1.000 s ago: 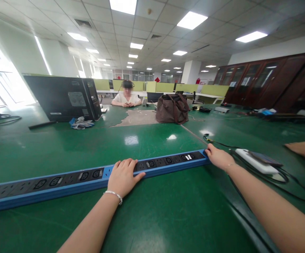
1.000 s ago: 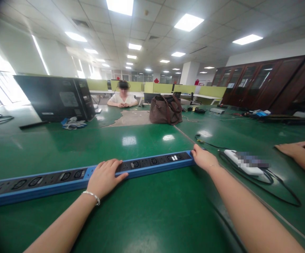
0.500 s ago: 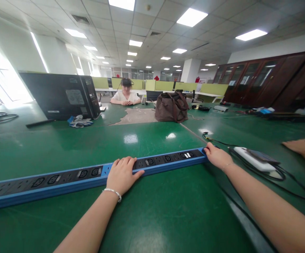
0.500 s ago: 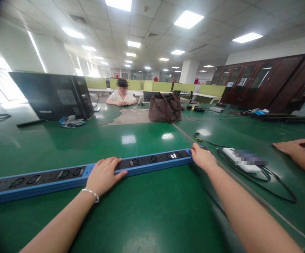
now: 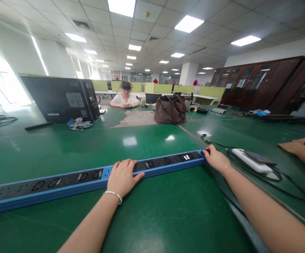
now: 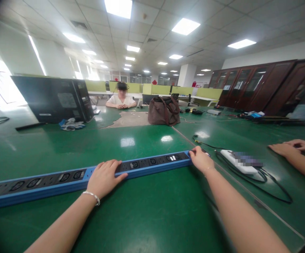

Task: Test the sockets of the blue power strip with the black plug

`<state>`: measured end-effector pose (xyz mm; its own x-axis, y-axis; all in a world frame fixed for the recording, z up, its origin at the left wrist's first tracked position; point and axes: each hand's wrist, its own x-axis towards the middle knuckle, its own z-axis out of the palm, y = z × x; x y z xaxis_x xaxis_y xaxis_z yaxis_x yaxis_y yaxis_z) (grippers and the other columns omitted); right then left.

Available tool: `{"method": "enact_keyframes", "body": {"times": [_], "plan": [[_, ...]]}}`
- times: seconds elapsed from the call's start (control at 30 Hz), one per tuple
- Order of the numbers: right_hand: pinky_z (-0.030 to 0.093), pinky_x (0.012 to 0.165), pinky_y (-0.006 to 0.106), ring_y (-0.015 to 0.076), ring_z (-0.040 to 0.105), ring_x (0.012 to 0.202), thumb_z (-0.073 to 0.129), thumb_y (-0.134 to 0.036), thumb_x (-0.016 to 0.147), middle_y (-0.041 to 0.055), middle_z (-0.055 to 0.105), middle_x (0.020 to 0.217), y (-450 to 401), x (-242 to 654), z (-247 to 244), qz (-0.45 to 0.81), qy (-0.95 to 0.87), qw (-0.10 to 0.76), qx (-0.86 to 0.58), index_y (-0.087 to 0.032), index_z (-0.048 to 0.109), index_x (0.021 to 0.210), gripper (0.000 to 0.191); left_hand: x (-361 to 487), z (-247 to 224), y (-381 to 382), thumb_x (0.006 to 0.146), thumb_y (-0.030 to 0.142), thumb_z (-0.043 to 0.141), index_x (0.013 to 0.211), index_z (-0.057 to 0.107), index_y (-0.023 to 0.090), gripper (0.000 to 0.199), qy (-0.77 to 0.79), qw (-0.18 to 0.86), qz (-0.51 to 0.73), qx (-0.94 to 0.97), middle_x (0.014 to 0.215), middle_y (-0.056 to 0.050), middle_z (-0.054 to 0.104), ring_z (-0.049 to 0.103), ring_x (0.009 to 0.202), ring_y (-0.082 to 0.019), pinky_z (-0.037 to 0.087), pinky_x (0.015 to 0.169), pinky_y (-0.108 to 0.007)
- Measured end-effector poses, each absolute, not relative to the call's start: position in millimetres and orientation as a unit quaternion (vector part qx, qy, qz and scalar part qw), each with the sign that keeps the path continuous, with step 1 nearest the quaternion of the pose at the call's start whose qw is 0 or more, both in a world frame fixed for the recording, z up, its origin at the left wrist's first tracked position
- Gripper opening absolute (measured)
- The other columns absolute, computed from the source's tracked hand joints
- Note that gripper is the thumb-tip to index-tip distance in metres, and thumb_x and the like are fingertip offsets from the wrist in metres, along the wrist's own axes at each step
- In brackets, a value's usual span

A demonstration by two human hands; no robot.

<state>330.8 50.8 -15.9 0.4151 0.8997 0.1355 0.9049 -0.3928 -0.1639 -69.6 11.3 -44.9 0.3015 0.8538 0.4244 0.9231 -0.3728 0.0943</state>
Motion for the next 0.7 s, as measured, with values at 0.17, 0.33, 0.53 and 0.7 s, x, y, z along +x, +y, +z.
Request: {"method": "enact_keyframes", "body": {"times": [0.17, 0.33, 0.53, 0.7], "plan": [[0.043, 0.071, 0.035, 0.0261, 0.060, 0.088, 0.026, -0.050, 0.086, 0.0164, 0.062, 0.100, 50, 330, -13, -0.011, -0.509, 0.091, -0.856, -0.015, 0.049, 0.108, 0.047, -69, -44, 11, 0.080, 0.054, 0.045, 0.113, 0.054, 0.019, 0.049, -0.556, 0.082, -0.206, -0.801, 0.113, -0.008, 0.059, 0.051, 0.105, -0.023, 0.031, 0.096, -0.041], [0.040, 0.082, 0.038, 0.0279, 0.056, 0.098, 0.031, -0.037, 0.087, 0.0172, 0.061, 0.105, 48, 333, -7, -0.091, -0.633, -0.027, -0.768, -0.016, 0.058, 0.101, 0.037, -69, -44, 11, 0.080, 0.055, 0.045, 0.113, 0.054, 0.019, 0.050, -0.558, 0.082, -0.203, -0.801, 0.113, -0.008, 0.059, 0.050, 0.106, -0.023, 0.031, 0.096, -0.041], [0.043, 0.075, 0.039, 0.0289, 0.062, 0.086, 0.022, -0.047, 0.088, 0.0191, 0.065, 0.093, 52, 332, -3, -0.059, -0.567, -0.030, -0.821, -0.011, 0.057, 0.098, 0.051, -69, -43, 10, 0.080, 0.055, 0.045, 0.114, 0.054, 0.020, 0.049, -0.558, 0.080, -0.201, -0.801, 0.113, -0.008, 0.059, 0.050, 0.106, -0.023, 0.031, 0.096, -0.041], [0.043, 0.076, 0.040, 0.0289, 0.063, 0.087, 0.019, -0.044, 0.089, 0.0207, 0.065, 0.093, 50, 329, 0, -0.067, -0.573, -0.042, -0.816, -0.010, 0.056, 0.099, 0.051, -69, -42, 10, 0.080, 0.055, 0.045, 0.113, 0.054, 0.019, 0.050, -0.558, 0.081, -0.201, -0.801, 0.113, -0.008, 0.058, 0.050, 0.107, -0.024, 0.031, 0.096, -0.041]]}}
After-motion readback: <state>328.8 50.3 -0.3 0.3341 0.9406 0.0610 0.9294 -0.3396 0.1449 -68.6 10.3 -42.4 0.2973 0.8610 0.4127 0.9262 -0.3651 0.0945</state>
